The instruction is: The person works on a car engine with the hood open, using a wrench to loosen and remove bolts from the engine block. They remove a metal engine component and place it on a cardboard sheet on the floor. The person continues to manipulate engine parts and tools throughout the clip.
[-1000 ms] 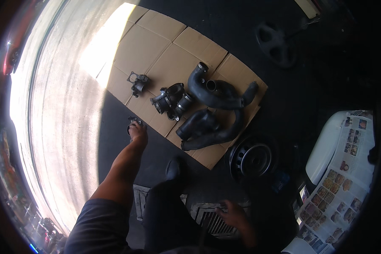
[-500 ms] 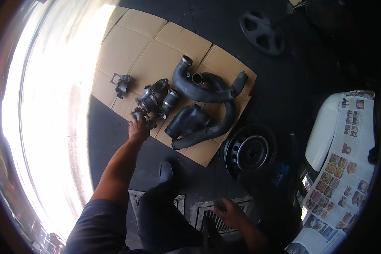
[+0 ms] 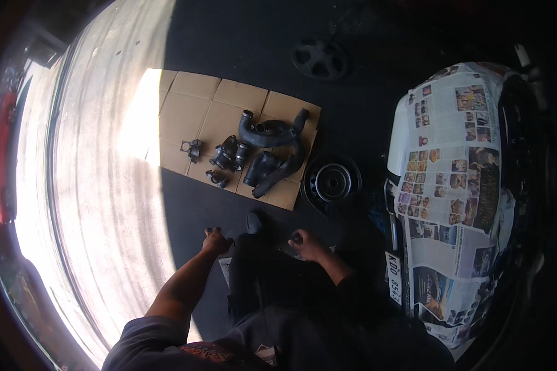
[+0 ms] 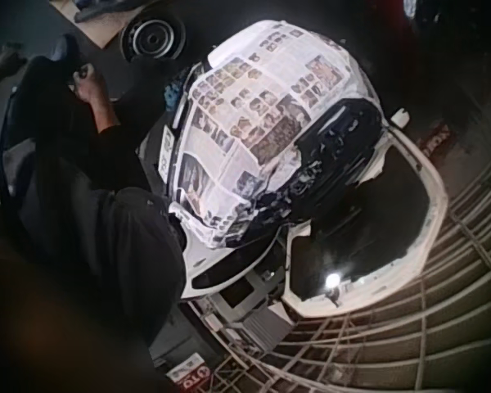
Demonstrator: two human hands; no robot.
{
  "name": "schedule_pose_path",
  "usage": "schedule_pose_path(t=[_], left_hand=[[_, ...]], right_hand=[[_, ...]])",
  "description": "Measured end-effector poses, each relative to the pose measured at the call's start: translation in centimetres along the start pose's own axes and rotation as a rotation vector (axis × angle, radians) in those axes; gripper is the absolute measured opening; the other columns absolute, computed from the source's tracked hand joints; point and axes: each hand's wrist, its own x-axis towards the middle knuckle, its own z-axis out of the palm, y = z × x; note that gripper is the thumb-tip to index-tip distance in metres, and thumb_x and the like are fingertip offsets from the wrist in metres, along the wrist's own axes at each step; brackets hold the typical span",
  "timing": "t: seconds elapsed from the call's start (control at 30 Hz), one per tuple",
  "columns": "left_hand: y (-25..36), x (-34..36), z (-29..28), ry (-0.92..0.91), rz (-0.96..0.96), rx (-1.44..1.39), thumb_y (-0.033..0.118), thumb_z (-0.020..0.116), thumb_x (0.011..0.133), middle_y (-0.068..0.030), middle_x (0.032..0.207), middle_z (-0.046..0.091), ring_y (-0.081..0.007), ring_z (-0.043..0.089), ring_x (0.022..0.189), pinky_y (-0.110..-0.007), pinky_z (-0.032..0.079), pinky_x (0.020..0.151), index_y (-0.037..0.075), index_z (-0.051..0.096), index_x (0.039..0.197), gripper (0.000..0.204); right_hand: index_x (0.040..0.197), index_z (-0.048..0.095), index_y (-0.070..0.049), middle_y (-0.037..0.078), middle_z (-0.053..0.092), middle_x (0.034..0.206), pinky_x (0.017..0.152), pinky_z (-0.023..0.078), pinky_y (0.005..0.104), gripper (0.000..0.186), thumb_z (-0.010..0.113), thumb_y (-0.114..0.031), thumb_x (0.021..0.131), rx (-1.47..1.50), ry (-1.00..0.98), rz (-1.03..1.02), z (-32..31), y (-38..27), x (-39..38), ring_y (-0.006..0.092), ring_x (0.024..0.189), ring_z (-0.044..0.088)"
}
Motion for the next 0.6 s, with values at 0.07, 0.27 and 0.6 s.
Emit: schedule_pose_path(t=[0.07,0.27,0.6], left_hand=[[-0.8,-1.6,-1.5,0.04,0.073,0.034,0.052,0.083,0.095,-0.0318,0.17,0.033,-0.0492,0.056,0.147,-0.05,0.053,0.121,0.004,0.046,0.164,0.093],[0.8,1.4,-7.6,0.031,0.353,0.706,0.057,0.077,0.095,-0.0256,0.162,0.057,-0.0413,0.055,0.15,-0.05,0.04,0.129,0.003,0.051,0.161,0.089],[32.6,-5.5,-9.6,0.131,0.491,-0.475,0.037,0.075,0.102,-0.0207,0.128,0.074,-0.0357,0.073,0.118,-0.048,0.057,0.1,0.006,0.07,0.14,0.049]], right_hand=[[0.134,0.07,-0.003,0.021,0.078,0.125,0.099,0.06,0.0462,0.052,0.073,-0.046,0.106,0.06,0.078,-0.087,-3.1,-1.4,-4.2,0.0394,0.117,0.076],[0.133,0.07,-0.004,0.021,0.078,0.123,0.099,0.059,0.0473,0.05,0.075,-0.043,0.103,0.041,0.467,-0.009,-11.5,1.7,-16.0,0.0389,0.115,0.075],[0.132,0.071,-0.005,0.022,0.075,0.126,0.101,0.058,0.0501,0.05,0.075,-0.044,0.102,-0.101,0.571,0.068,-19.3,14.2,-24.5,0.0406,0.119,0.073]])
